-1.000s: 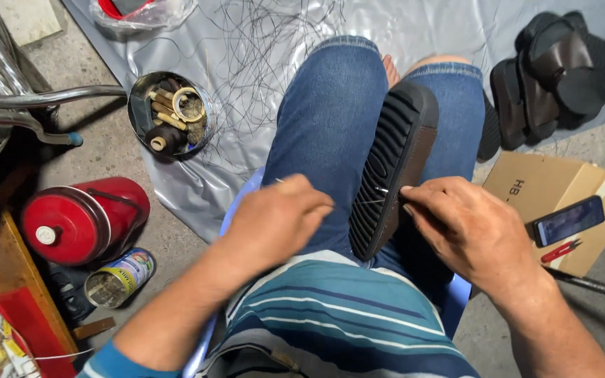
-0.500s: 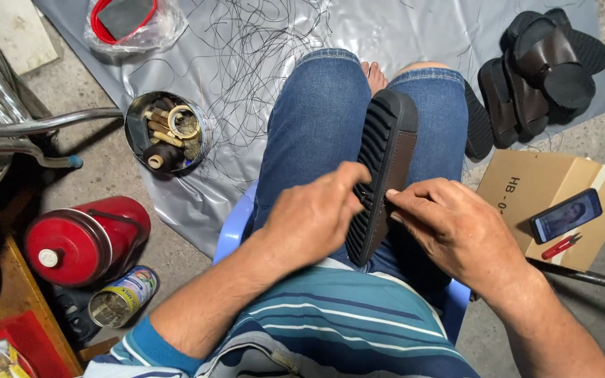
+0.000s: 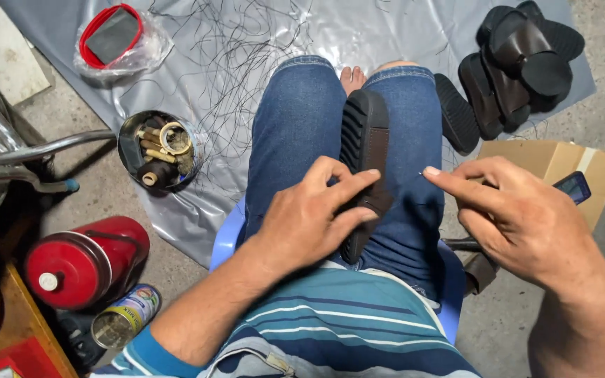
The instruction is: Hand-stitching the sole of a sandal to the upper part using a needle and thread.
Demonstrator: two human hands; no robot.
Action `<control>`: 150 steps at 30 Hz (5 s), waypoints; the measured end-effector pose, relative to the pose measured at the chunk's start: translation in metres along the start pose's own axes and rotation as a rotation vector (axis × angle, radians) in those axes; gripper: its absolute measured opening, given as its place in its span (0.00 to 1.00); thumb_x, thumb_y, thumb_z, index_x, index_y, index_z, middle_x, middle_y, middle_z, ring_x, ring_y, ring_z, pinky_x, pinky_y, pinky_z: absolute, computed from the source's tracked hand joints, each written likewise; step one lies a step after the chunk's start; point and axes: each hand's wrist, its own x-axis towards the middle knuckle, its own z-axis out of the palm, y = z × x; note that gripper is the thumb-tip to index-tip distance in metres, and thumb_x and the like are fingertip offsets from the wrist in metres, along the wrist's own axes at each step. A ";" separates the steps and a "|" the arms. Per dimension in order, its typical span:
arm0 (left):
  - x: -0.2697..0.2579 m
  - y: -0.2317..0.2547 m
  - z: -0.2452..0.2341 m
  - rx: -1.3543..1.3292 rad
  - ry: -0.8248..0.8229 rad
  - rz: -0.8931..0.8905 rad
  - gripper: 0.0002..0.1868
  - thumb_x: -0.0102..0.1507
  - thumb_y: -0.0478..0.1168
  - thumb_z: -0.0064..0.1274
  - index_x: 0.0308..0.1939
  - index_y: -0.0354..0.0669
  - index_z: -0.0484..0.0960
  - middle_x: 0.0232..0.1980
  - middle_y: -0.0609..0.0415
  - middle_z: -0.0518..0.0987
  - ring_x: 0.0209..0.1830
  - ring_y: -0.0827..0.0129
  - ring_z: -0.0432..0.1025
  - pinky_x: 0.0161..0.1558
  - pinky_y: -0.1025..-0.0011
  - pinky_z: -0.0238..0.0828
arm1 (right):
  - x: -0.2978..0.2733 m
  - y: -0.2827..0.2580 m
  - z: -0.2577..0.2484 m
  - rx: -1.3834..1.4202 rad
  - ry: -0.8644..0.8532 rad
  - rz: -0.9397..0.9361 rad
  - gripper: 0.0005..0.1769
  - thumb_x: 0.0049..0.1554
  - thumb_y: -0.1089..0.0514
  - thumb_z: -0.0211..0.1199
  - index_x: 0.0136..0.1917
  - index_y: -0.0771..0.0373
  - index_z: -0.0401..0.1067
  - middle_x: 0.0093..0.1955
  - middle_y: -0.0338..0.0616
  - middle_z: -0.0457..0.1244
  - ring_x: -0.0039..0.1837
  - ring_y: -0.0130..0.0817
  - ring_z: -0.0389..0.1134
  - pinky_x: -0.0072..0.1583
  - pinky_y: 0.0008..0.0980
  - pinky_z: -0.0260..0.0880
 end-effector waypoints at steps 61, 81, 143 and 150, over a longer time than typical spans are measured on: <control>-0.039 -0.018 0.026 -0.138 0.274 0.154 0.08 0.59 0.41 0.47 0.41 0.57 0.77 0.52 0.53 0.70 0.33 0.46 0.73 0.30 0.54 0.71 | -0.056 0.059 0.069 1.410 0.432 0.291 0.14 0.56 0.61 0.43 0.52 0.74 0.56 0.40 0.48 0.43 0.40 0.34 0.46 0.40 0.33 0.44; -0.051 0.003 -0.022 -0.760 -0.152 0.417 0.08 0.61 0.39 0.45 0.40 0.47 0.80 0.68 0.40 0.59 0.66 0.44 0.56 0.62 0.52 0.54 | 0.041 -0.028 0.075 0.719 0.394 0.020 0.02 0.49 0.59 0.62 0.38 0.53 0.74 0.21 0.38 0.61 0.27 0.37 0.63 0.32 0.30 0.62; -0.028 -0.028 0.066 -0.184 0.567 0.258 0.18 0.60 0.34 0.55 0.52 0.46 0.72 0.48 0.47 0.74 0.45 0.64 0.74 0.43 0.73 0.78 | 0.047 -0.014 0.044 0.364 0.176 -0.432 0.10 0.51 0.65 0.58 0.48 0.60 0.70 0.39 0.41 0.61 0.40 0.34 0.63 0.43 0.30 0.62; -0.025 -0.029 0.066 -0.063 0.536 0.244 0.16 0.60 0.37 0.55 0.52 0.49 0.71 0.49 0.52 0.73 0.45 0.66 0.75 0.34 0.69 0.77 | 0.048 -0.030 0.037 0.107 0.153 -0.318 0.04 0.52 0.59 0.57 0.42 0.59 0.67 0.36 0.39 0.60 0.39 0.37 0.62 0.40 0.33 0.63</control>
